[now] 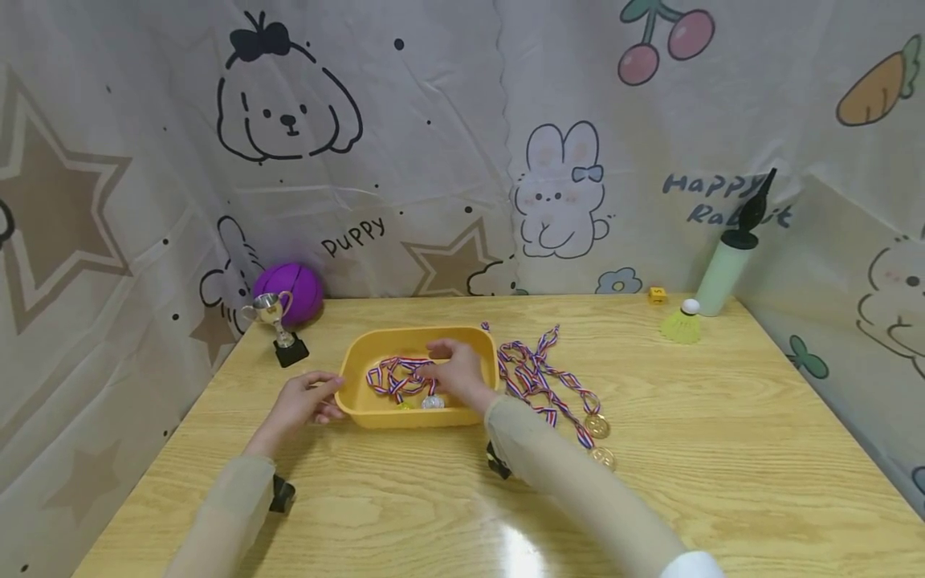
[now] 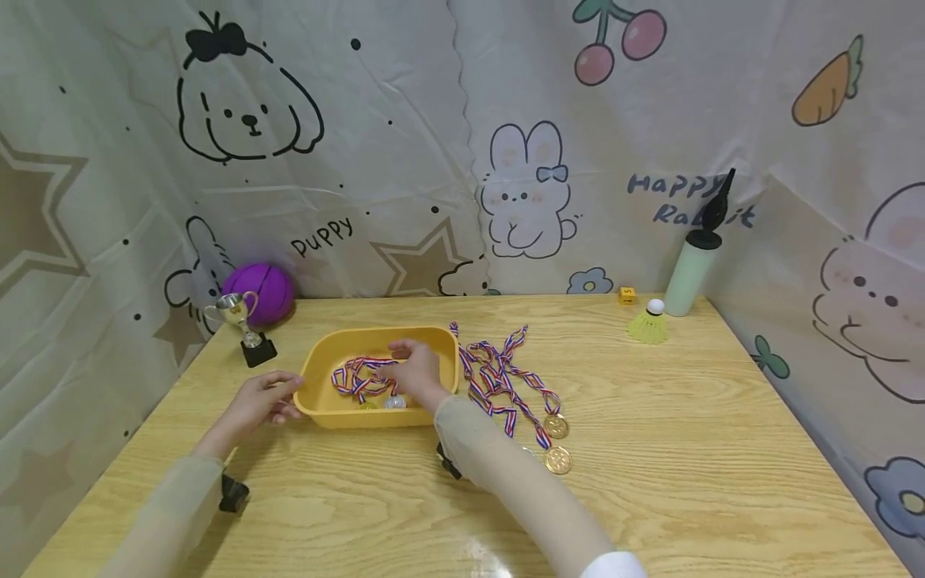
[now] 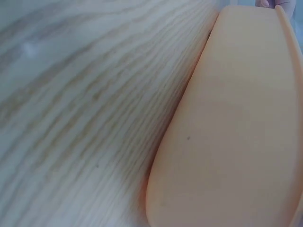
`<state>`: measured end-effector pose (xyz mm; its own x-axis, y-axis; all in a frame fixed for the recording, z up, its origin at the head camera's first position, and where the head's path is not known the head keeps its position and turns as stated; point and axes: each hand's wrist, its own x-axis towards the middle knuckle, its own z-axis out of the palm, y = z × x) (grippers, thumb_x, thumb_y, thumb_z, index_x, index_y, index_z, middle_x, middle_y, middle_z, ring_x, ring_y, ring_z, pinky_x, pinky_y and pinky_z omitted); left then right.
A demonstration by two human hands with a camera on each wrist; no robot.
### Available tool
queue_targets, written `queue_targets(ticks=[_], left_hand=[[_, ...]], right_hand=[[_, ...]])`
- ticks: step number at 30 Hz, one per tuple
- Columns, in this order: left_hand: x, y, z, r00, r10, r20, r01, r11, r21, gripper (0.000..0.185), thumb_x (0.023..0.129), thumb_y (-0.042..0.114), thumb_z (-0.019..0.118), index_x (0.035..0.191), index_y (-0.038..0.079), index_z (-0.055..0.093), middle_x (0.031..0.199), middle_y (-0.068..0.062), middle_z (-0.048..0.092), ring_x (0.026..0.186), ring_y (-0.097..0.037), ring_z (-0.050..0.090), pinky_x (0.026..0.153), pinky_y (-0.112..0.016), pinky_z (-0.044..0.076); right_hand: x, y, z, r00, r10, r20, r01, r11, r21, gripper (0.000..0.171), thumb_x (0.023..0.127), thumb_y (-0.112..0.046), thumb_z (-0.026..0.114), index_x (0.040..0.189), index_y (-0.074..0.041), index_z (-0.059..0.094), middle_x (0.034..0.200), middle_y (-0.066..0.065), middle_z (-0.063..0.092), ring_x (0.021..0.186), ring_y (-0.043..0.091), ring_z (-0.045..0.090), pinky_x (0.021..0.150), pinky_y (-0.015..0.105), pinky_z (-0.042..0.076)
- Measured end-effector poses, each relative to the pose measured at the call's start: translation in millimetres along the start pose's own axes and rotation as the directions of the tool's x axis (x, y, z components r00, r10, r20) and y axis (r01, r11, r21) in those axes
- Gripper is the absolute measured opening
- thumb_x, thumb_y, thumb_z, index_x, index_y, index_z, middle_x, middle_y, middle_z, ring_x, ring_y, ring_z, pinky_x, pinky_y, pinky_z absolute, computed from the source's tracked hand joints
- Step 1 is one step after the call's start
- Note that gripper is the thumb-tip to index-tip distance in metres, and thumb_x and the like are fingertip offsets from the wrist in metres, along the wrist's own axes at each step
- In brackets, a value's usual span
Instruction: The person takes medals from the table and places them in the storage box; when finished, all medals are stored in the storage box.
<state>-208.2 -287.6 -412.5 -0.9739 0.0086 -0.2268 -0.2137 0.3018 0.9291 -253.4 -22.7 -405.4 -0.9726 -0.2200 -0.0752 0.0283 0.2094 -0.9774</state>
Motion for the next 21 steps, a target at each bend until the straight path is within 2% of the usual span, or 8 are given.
queue_targets(ticks=[4,9,14,21], left_hand=[[-0.2,0.8,1.6,1.000,0.002,0.003,-0.002,1.000,-0.006,0.049,0.100,0.024,0.051,0.132,-0.012,0.041,0.074,0.001,0.058,0.058,-0.005,0.065,0.053,-0.016,0.052],[0.3,1.1,2.7,1.000,0.023,0.008,-0.023,1.000,-0.019,0.050,0.100,0.023,0.052,0.134,-0.011,0.039,0.072,0.002,0.060,0.057,-0.005,0.064,0.053,-0.017,0.052],[-0.2,1.7,1.8,1.000,0.030,-0.009,-0.030,1.000,-0.006,0.050,0.099,0.022,0.053,0.134,-0.011,0.040,0.071,0.004,0.061,0.057,-0.004,0.064,0.052,-0.016,0.051],[1.1,0.9,0.1,1.000,0.010,-0.011,-0.010,1.000,-0.004,0.051,0.098,0.023,0.055,0.134,-0.010,0.040,0.071,0.003,0.060,0.057,-0.004,0.064,0.051,-0.016,0.051]], right_hand=[[-2,2,-5,1.000,0.001,0.020,-0.002,0.999,0.046,0.048,0.081,-0.006,0.075,0.126,-0.001,0.058,0.127,0.021,0.057,0.089,0.027,0.066,0.067,0.038,0.060],[-8,-2,-26,0.999,-0.005,0.048,-0.001,0.994,0.108,0.046,0.083,-0.005,0.072,0.127,-0.001,0.057,0.130,0.023,0.054,0.099,0.032,0.065,0.072,0.041,0.060],[-12,-5,-61,1.000,-0.005,0.012,0.004,0.995,0.098,0.044,0.084,-0.005,0.072,0.126,-0.004,0.058,0.131,0.021,0.055,0.102,0.031,0.065,0.070,0.038,0.060],[-14,8,-119,0.997,0.022,-0.067,-0.015,0.995,0.099,0.051,0.087,-0.006,0.069,0.133,0.000,0.051,0.134,0.025,0.051,0.095,0.020,0.065,0.088,0.048,0.054]])
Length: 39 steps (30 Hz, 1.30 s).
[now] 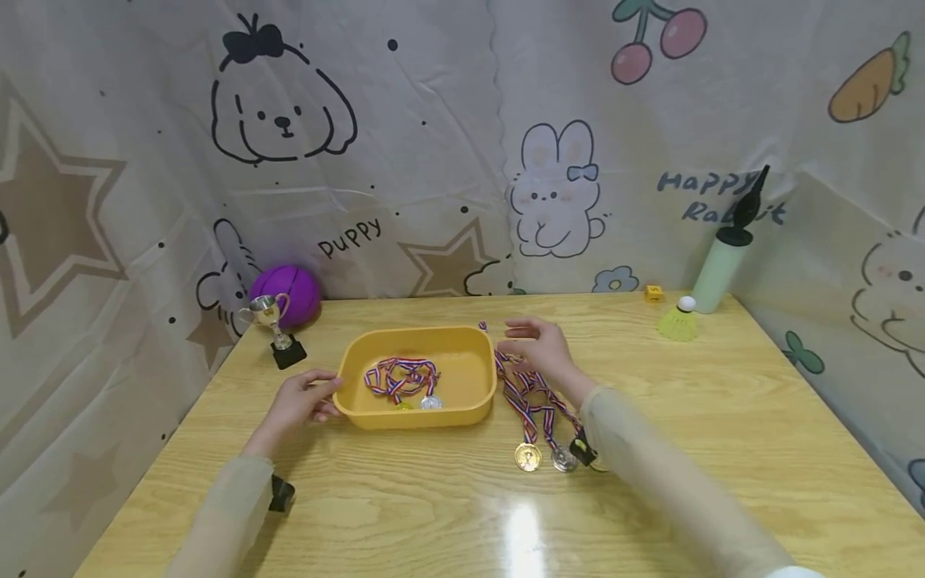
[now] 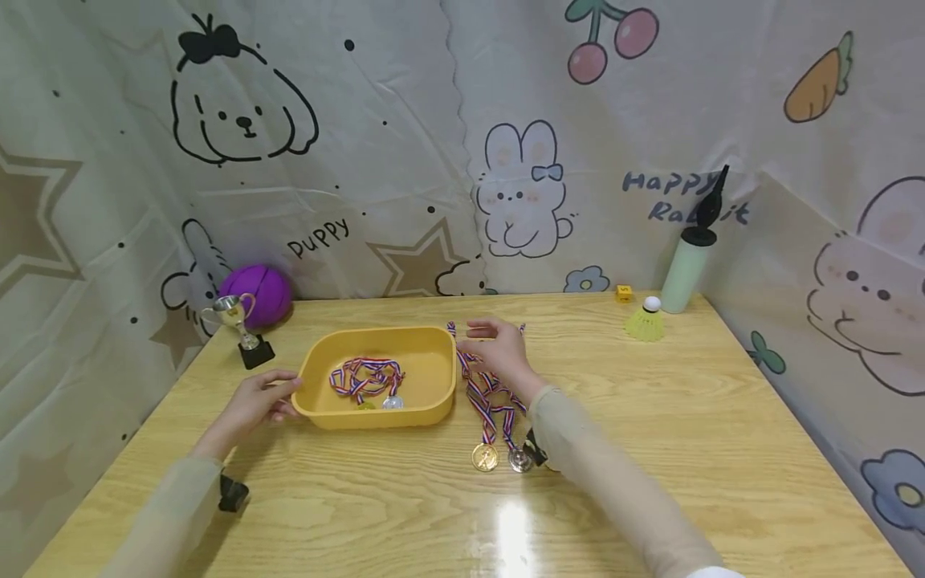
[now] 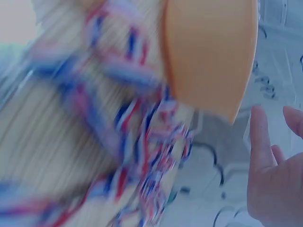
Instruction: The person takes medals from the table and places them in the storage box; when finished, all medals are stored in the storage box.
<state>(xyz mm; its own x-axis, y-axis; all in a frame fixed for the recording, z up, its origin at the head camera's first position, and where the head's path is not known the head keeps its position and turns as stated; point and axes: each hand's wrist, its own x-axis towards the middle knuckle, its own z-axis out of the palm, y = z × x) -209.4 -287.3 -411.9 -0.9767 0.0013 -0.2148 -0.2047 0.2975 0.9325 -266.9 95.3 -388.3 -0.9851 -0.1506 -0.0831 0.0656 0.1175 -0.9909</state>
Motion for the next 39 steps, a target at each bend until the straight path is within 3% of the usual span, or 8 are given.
queue_targets(ticks=[5,11,18,31,39], left_hand=[[-0.3,-0.2,0.0,1.000,0.003,-0.004,-0.003,1.000,0.013,0.051,0.098,0.024,0.055,0.135,-0.009,0.040,0.072,0.003,0.059,0.058,-0.005,0.064,0.052,-0.016,0.051],[-1.1,0.3,1.7,1.000,0.014,-0.024,-0.012,0.998,0.062,0.050,0.099,0.026,0.052,0.134,-0.009,0.042,0.073,0.004,0.060,0.057,-0.003,0.063,0.049,-0.016,0.048],[-1.1,2.0,1.8,0.999,0.020,-0.041,-0.017,0.997,0.080,0.050,0.100,0.026,0.051,0.135,-0.009,0.042,0.076,0.002,0.065,0.057,-0.003,0.062,0.049,-0.017,0.046],[-2.5,1.7,1.2,0.999,0.036,-0.008,-0.036,0.996,0.081,0.050,0.094,0.012,0.056,0.137,-0.008,0.040,0.071,0.005,0.066,0.061,-0.005,0.063,0.054,-0.019,0.052],[-3.0,1.0,0.3,0.999,0.044,0.000,-0.044,0.997,0.068,0.052,0.094,0.012,0.057,0.138,-0.008,0.039,0.073,0.004,0.066,0.062,-0.006,0.064,0.054,-0.020,0.053]], right_hand=[[-7,10,-39,0.999,0.028,-0.022,-0.028,1.000,0.012,0.053,0.089,-0.006,0.066,0.137,0.002,0.045,0.133,0.025,0.048,0.091,0.014,0.065,0.093,0.051,0.050],[-23,25,-79,0.998,0.042,-0.036,-0.045,0.994,-0.104,0.056,0.090,-0.011,0.066,0.138,0.003,0.042,0.132,0.027,0.048,0.083,0.004,0.064,0.086,0.045,0.056],[-36,43,-110,0.994,0.100,-0.050,-0.109,0.969,-0.222,0.056,0.089,-0.013,0.067,0.136,0.005,0.044,0.130,0.029,0.050,0.082,0.004,0.062,0.076,0.036,0.059],[-47,59,-116,0.983,0.182,-0.008,-0.176,0.936,-0.306,0.059,0.083,-0.012,0.072,0.131,0.009,0.045,0.124,0.029,0.054,0.080,0.008,0.062,0.064,0.034,0.059],[-47,60,-106,0.977,0.213,-0.032,-0.211,0.917,-0.340,0.057,0.080,-0.012,0.075,0.126,0.009,0.049,0.108,0.018,0.063,0.081,0.014,0.062,0.063,0.033,0.059]])
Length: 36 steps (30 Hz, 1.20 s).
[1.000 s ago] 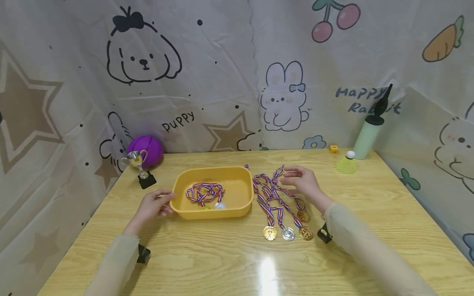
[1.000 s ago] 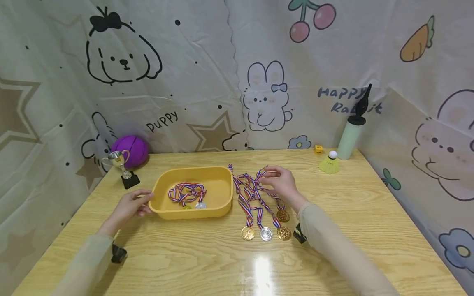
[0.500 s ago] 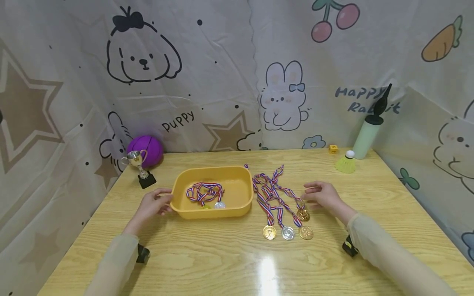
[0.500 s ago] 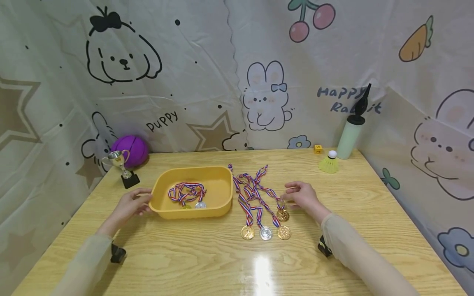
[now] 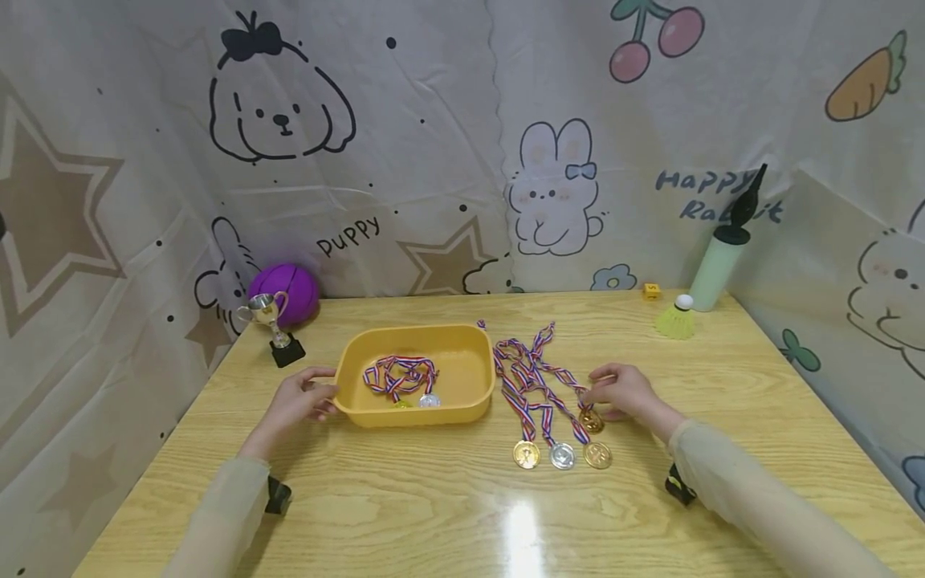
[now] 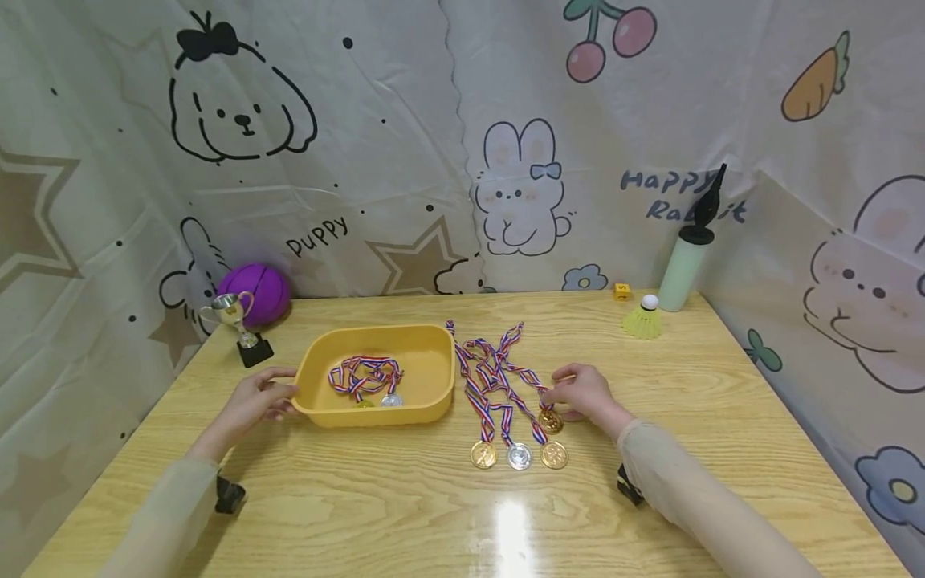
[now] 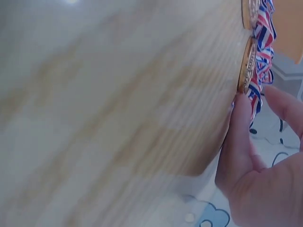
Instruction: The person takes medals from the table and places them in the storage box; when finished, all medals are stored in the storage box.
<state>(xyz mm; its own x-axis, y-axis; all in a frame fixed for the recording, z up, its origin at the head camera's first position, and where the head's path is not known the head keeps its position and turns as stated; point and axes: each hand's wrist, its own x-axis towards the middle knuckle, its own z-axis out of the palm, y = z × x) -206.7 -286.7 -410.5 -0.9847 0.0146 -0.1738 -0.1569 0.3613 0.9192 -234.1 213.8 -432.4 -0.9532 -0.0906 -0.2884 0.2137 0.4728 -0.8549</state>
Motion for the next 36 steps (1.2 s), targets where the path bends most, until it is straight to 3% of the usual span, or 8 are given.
queue_targets(ticks=[5,15,26,36], left_hand=[[0.9,-1.2,-1.3,1.000,-0.003,-0.002,0.003,1.000,-0.003,0.051,0.093,0.011,0.056,0.138,-0.008,0.039,0.074,0.003,0.067,0.062,-0.005,0.064,0.055,-0.020,0.053],[-0.5,0.2,-1.6,1.000,0.001,-0.005,-0.001,1.000,-0.008,0.050,0.093,0.011,0.056,0.137,-0.007,0.040,0.074,0.003,0.069,0.062,-0.005,0.064,0.055,-0.019,0.053],[-1.0,3.0,-0.7,1.000,-0.010,-0.010,0.010,1.000,-0.015,0.051,0.093,0.010,0.057,0.137,-0.007,0.039,0.075,0.003,0.068,0.062,-0.006,0.064,0.055,-0.019,0.053],[-1.3,1.0,-0.2,1.000,-0.014,-0.014,0.014,1.000,-0.011,0.052,0.093,0.010,0.056,0.138,-0.008,0.039,0.077,0.001,0.069,0.062,-0.007,0.065,0.055,-0.019,0.053]], right_hand=[[0,-3,4,1.000,0.005,-0.005,-0.005,1.000,-0.024,0.056,0.078,-0.014,0.075,0.123,0.008,0.050,0.102,0.016,0.066,0.084,0.017,0.063,0.065,0.033,0.058],[3,-5,9,0.998,0.021,-0.059,-0.029,0.991,-0.134,0.053,0.075,-0.017,0.079,0.117,0.005,0.056,0.109,0.021,0.062,0.083,0.020,0.062,0.062,0.031,0.058],[3,-8,9,0.997,0.025,-0.078,-0.038,0.984,-0.176,0.047,0.074,-0.013,0.078,0.112,0.005,0.057,0.105,0.019,0.059,0.076,0.019,0.060,0.058,0.030,0.057],[5,-6,12,0.995,0.005,-0.103,-0.024,0.983,-0.182,0.032,0.071,-0.007,0.076,0.098,0.005,0.063,0.089,0.012,0.059,0.063,0.015,0.055,0.051,0.026,0.054]])
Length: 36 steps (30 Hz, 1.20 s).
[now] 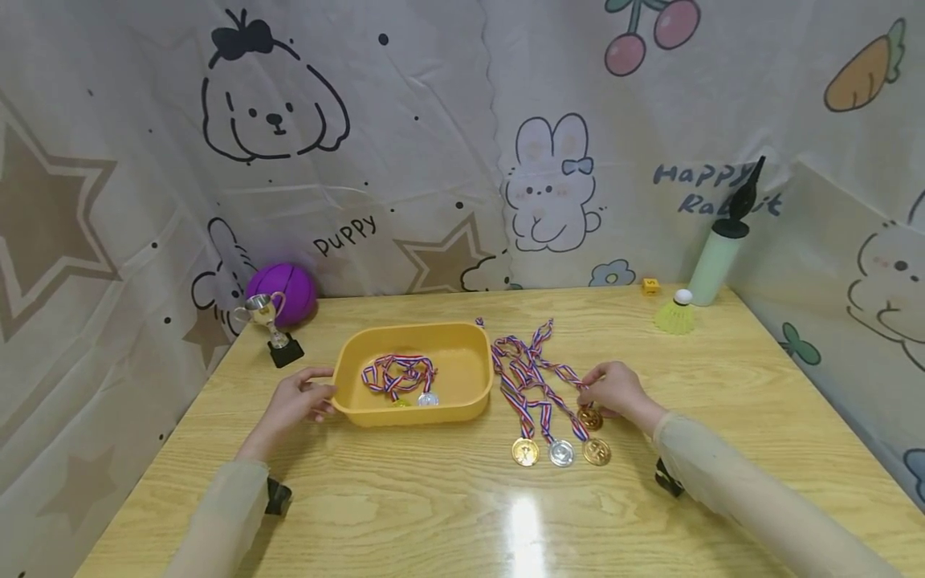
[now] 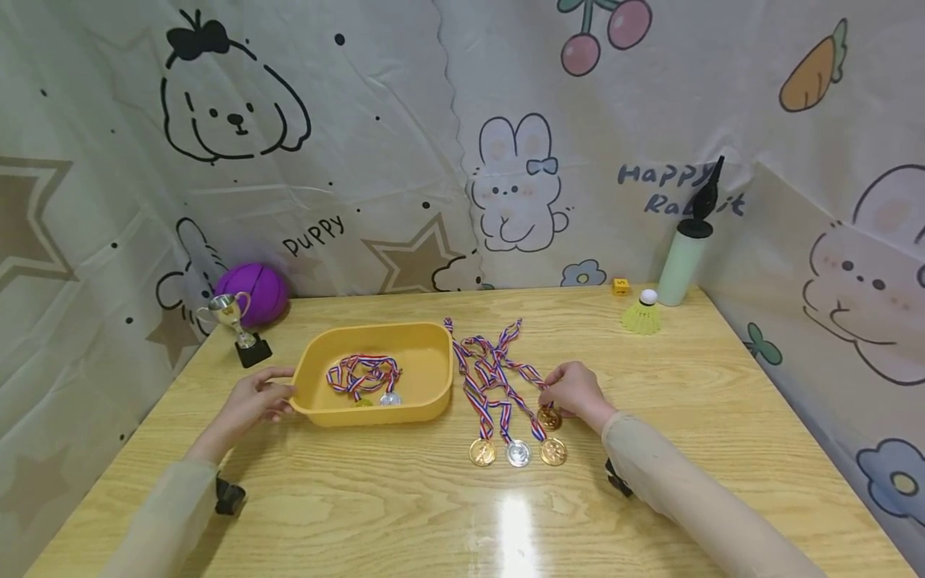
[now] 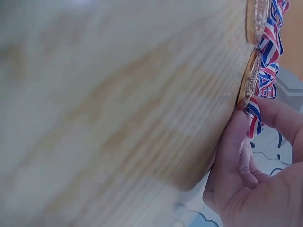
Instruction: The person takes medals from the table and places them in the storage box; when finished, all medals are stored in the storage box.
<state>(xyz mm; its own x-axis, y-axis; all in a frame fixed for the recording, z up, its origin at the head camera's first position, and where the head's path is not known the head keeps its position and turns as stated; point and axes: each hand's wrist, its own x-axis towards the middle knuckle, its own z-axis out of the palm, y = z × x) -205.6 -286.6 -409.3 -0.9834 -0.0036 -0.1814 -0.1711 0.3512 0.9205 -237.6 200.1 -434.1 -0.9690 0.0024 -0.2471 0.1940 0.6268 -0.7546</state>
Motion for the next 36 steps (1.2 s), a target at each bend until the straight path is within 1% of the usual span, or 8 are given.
queue_targets(ticks=[7,14,17,21,24,29,34,36], left_hand=[[-0.5,-0.3,1.0,1.000,0.003,-0.007,-0.003,1.000,0.001,0.051,0.093,0.010,0.057,0.137,-0.008,0.040,0.074,0.003,0.067,0.062,-0.007,0.065,0.055,-0.019,0.053],[-0.5,-0.4,0.9,1.000,0.004,0.000,-0.004,1.000,-0.015,0.052,0.093,0.010,0.056,0.138,-0.008,0.039,0.074,0.003,0.067,0.062,-0.007,0.065,0.055,-0.019,0.053],[0.0,-0.4,1.3,1.000,0.003,0.004,-0.003,1.000,-0.016,0.052,0.093,0.010,0.056,0.138,-0.008,0.038,0.074,0.004,0.067,0.062,-0.007,0.065,0.055,-0.019,0.053],[0.2,-0.3,2.2,1.000,-0.003,0.008,0.003,1.000,-0.008,0.052,0.093,0.010,0.056,0.139,-0.007,0.038,0.073,0.005,0.066,0.062,-0.007,0.065,0.056,-0.019,0.054],[-0.1,0.1,2.4,1.000,-0.006,0.002,0.006,1.000,0.000,0.052,0.093,0.011,0.056,0.139,-0.007,0.038,0.073,0.005,0.066,0.062,-0.007,0.065,0.056,-0.019,0.054],[-1.0,1.3,1.6,1.000,-0.002,0.001,0.002,1.000,0.002,0.052,0.094,0.011,0.055,0.139,-0.007,0.038,0.073,0.006,0.066,0.062,-0.006,0.064,0.056,-0.019,0.053],[-1.3,0.6,1.1,1.000,0.003,0.004,-0.003,1.000,-0.005,0.051,0.094,0.011,0.055,0.139,-0.007,0.038,0.073,0.006,0.067,0.063,-0.007,0.065,0.056,-0.019,0.053],[-1.4,0.2,1.2,1.000,0.004,0.002,-0.004,1.000,-0.004,0.051,0.094,0.011,0.055,0.138,-0.007,0.038,0.073,0.005,0.067,0.063,-0.007,0.065,0.056,-0.020,0.054]], right_hand=[[-2,1,-2,0.999,-0.034,0.028,0.033,0.999,0.023,0.028,0.073,-0.007,0.073,0.097,0.006,0.065,0.085,0.009,0.060,0.064,0.013,0.053,0.051,0.026,0.053],[4,16,-4,0.986,-0.131,0.106,0.107,0.973,0.204,0.029,0.077,-0.013,0.073,0.100,0.004,0.068,0.081,0.004,0.067,0.065,0.009,0.056,0.051,0.024,0.052],[1,14,-4,0.991,-0.087,0.099,0.062,0.971,0.233,0.029,0.081,-0.015,0.071,0.103,0.004,0.067,0.081,0.002,0.066,0.069,0.007,0.056,0.052,0.023,0.052],[-6,8,-5,0.997,-0.005,0.078,-0.012,0.976,0.218,0.031,0.085,-0.016,0.068,0.108,0.005,0.063,0.084,0.001,0.064,0.074,0.007,0.056,0.055,0.024,0.053],[-8,8,-7,0.997,0.006,0.079,-0.025,0.971,0.240,0.032,0.087,-0.017,0.067,0.110,0.005,0.062,0.086,-0.001,0.064,0.074,0.006,0.056,0.056,0.024,0.053],[-8,10,-11,0.994,-0.037,0.104,-0.001,0.939,0.344,0.028,0.088,-0.013,0.064,0.109,0.007,0.060,0.083,-0.003,0.062,0.068,0.005,0.056,0.057,0.021,0.053],[-8,12,-17,0.986,-0.106,0.130,0.036,0.891,0.454,0.022,0.092,-0.008,0.059,0.108,0.007,0.057,0.083,-0.002,0.067,0.071,0.006,0.063,0.064,0.025,0.057],[-9,13,-20,0.986,-0.107,0.128,0.036,0.884,0.465,0.023,0.093,-0.008,0.059,0.110,0.007,0.056,0.085,-0.003,0.066,0.072,0.006,0.064,0.066,0.026,0.058]])
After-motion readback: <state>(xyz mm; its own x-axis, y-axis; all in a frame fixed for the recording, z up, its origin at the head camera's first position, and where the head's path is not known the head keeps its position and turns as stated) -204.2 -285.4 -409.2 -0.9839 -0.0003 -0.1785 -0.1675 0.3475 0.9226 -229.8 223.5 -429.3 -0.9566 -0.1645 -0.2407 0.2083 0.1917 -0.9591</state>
